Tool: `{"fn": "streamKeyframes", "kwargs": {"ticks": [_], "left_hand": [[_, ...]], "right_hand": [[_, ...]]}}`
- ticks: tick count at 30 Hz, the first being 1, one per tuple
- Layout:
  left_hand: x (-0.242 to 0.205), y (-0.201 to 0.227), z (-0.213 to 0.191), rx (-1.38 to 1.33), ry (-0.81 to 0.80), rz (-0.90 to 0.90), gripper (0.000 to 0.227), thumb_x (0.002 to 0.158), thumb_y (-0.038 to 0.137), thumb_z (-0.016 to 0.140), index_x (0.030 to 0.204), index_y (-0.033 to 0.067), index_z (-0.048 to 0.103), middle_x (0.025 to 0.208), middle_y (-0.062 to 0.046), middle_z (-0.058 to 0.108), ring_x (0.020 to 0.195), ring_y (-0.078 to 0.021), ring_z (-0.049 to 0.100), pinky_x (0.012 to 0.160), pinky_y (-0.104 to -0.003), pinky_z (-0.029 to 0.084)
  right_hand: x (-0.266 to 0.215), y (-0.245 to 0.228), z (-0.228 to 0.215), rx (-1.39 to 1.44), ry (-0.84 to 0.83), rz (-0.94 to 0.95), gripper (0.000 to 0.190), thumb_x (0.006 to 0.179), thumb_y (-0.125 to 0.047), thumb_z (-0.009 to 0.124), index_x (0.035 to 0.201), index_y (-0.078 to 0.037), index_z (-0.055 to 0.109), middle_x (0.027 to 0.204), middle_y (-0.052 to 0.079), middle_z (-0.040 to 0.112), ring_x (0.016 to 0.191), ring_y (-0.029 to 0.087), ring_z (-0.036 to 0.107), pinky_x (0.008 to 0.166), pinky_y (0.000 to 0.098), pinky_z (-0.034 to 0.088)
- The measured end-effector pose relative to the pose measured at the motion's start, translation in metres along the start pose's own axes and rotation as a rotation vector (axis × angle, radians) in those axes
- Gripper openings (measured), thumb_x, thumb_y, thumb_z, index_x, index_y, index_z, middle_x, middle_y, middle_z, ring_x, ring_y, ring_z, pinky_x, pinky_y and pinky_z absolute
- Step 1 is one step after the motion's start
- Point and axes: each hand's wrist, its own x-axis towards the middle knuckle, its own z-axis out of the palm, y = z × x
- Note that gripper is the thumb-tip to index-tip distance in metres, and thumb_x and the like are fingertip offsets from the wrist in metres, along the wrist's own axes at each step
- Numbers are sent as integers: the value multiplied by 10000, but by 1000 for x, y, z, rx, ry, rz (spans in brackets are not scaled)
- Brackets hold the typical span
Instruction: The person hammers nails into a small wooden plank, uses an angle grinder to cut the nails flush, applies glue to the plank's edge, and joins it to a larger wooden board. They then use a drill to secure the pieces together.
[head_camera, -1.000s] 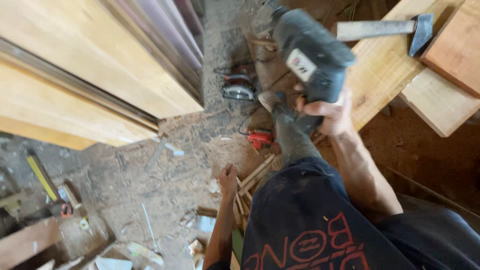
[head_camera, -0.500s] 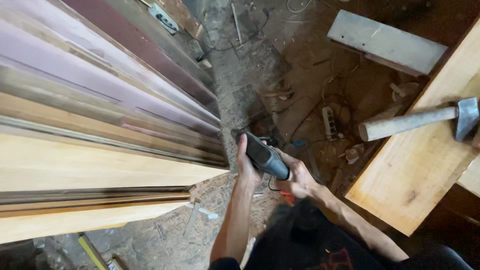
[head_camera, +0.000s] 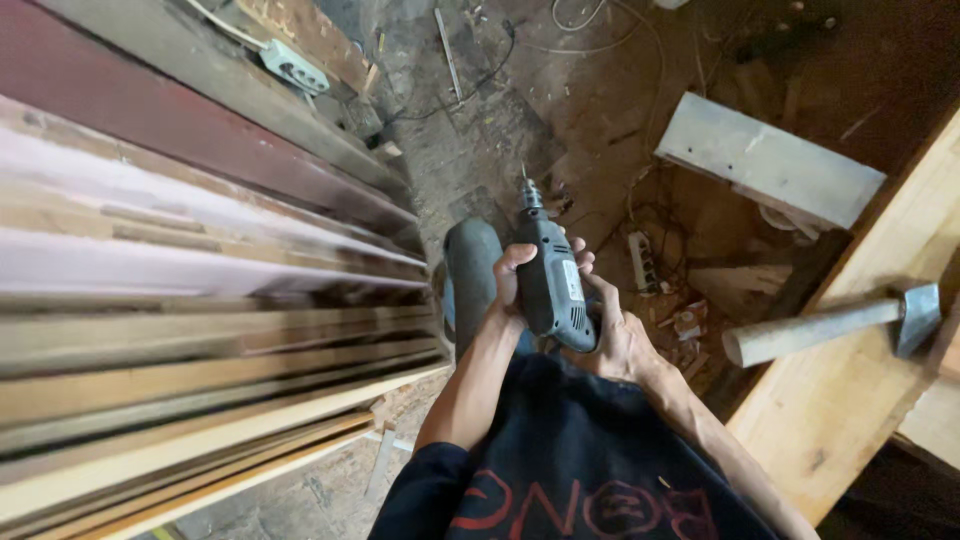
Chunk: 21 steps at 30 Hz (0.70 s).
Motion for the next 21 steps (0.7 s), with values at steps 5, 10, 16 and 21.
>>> {"fn": "streamKeyframes", "kwargs": {"ticks": [5,10,16,21], "left_hand": [[104,71,-38,-42,-13,-139,588,805,311,708,1299,25,566,1253,-240,653,1168,-436,655,1090,-532,518],[246,185,-116,186,74,-355,578,969,376,711,1385,1,571,1335,-224,656,1148,-373,648,993,-506,483],[324,299,-196,1000,670,-351,673,879,435,673,1457,108,560,1328,-97,662,1103,-250,633,906,-378,468],[357,322,-227,1111,652,-436,685,880,459,640,1439,72,553,1352,-122,666,1124,-291,690,893,-373,525]], "right_hand": [[103,20,-7,-142,34,110,932,699,-276,843,1457,-51,350,944,219,751,834,397,756,687,481,606],[258,50,8,-375,117,418,1004,660,-584,803,1444,-103,399,900,219,752,791,394,758,750,473,604],[469,134,25,-419,-98,850,1075,819,-796,605,1504,-5,357,920,296,736,891,448,730,814,511,575],[587,280,67,-497,-243,884,1006,783,-781,656,1386,-4,447,998,247,738,916,387,738,802,491,585]]}}
